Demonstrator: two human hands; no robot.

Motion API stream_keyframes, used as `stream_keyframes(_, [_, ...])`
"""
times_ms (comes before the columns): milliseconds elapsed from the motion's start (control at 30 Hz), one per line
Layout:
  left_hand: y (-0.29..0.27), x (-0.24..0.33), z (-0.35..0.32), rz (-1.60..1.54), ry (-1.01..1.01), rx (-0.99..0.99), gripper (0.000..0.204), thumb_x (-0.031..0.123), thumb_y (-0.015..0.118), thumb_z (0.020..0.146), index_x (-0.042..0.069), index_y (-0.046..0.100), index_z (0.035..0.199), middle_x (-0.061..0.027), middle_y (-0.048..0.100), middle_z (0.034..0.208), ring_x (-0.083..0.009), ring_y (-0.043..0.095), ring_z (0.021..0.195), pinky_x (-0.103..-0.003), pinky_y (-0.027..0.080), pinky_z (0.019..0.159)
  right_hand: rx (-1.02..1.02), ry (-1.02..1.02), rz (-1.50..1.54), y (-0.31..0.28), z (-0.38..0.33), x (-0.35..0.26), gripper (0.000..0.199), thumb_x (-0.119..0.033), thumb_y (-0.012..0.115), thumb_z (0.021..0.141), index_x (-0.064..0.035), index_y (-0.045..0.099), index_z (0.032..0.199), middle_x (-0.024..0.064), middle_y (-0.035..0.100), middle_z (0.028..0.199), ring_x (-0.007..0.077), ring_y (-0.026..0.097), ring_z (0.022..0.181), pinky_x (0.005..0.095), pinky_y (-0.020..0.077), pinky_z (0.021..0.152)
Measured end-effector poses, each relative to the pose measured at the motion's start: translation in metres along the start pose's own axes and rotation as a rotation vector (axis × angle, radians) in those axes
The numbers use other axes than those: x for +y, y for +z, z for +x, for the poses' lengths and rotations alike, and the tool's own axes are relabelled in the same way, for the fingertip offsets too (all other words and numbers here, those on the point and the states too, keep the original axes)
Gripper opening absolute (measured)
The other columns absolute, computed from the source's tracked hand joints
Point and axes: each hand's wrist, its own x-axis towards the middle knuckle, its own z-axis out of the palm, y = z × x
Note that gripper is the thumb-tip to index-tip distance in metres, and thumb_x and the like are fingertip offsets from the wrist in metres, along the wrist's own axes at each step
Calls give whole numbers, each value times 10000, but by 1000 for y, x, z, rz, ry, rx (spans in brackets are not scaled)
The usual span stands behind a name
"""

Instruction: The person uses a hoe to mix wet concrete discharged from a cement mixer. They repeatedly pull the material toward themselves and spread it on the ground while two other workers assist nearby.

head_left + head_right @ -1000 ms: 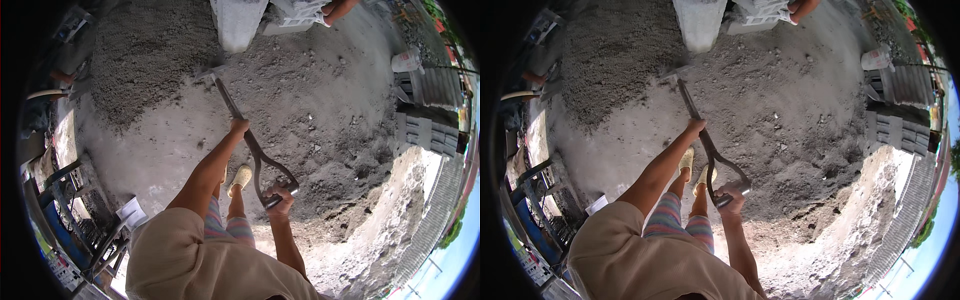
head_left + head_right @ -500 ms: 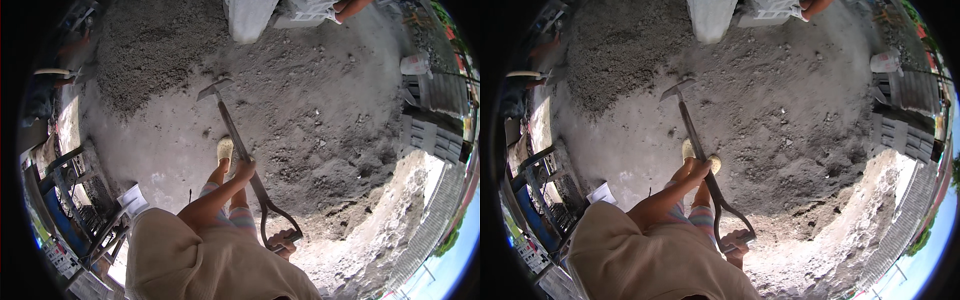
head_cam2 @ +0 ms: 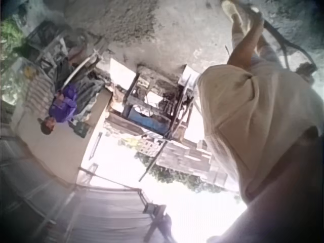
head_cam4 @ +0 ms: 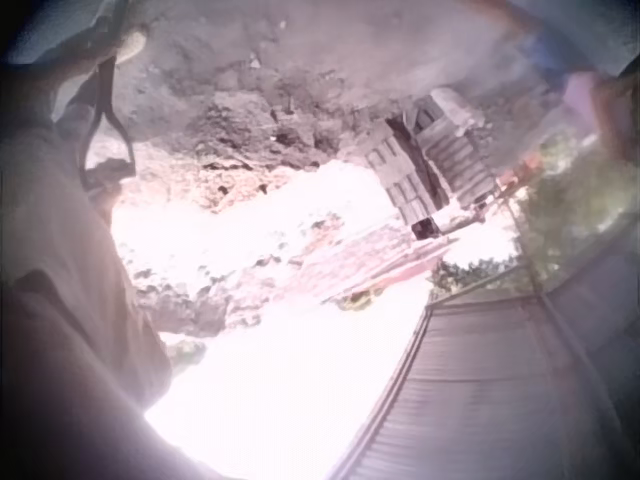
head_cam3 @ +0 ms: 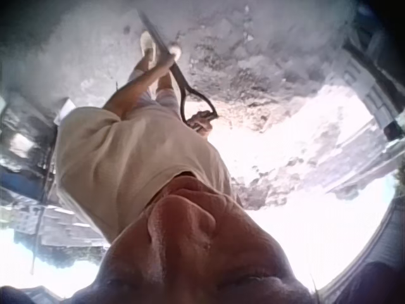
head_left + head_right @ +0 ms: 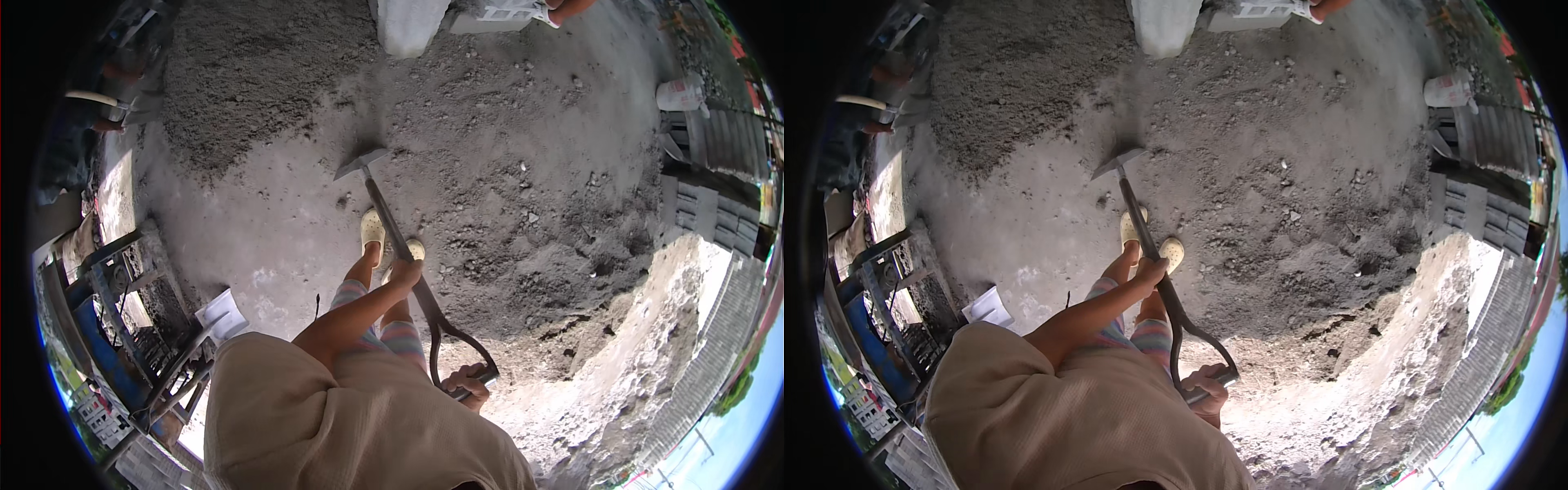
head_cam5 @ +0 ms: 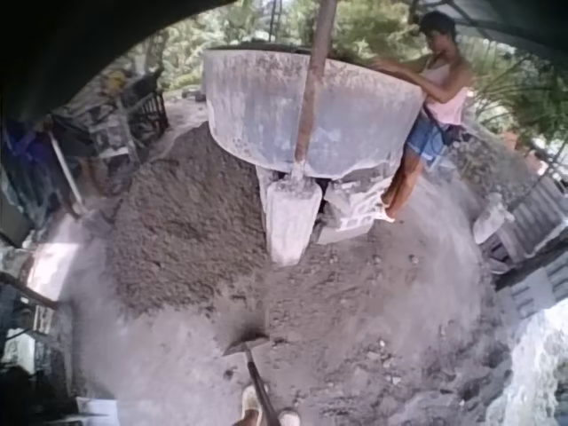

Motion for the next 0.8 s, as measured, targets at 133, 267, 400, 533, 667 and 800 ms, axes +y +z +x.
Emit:
stream_keyframes(133, [-3,-35,-40,106,-167,-124,517,210,521,648,-9,332,1077,-169,550,789,-254,578,621,-334,455,528,101,70,47,-57,-41,-14,153,-118,503,757,-80,448,894,30,408,663,158,420,563,294,384,503])
stream_keyframes(267, [1,-61,-46,46,67,-63,465,212,527,649,36,351,1042,-159,538,699,-307,562,580,-366,459,529,615,-241,423,-161,-46,13,181,-261,427,829,-92,443,892,26,423,700,163,412,614,303,377,524])
stream_keyframes(400, [5,-5,-52,298,178,-286,498,233,539,680,-24,295,1030,-154,526,712,-271,554,538,-347,452,450,-121,-28,136,-6,-52,-30,125,-139,456,733,-103,498,845,44,422,622,174,415,563,329,369,531])
stream_keyframes(533, [17,56,-56,-29,-22,-233,541,207,565,686,-105,253,1001,-128,510,627,-214,541,508,-308,436,364,-204,-2,283,-12,-21,-26,65,-50,481,712,-91,432,724,14,336,580,150,319,553,305,287,550])
stream_keyframes(667, [16,69,-52,-105,-89,-290,418,163,590,670,-82,369,928,-125,520,668,-206,546,525,-319,463,397,-87,-7,293,-7,-13,-19,141,-93,522,677,-95,383,655,-2,339,604,128,321,560,285,301,564])
stream_keyframes(800, [-6,66,-70,-79,-256,-326,292,171,617,660,-20,467,823,-105,532,752,-188,565,667,-312,489,485,-7,80,346,2,-29,-29,174,-131,543,690,-99,379,642,-13,338,606,120,315,559,272,304,568])
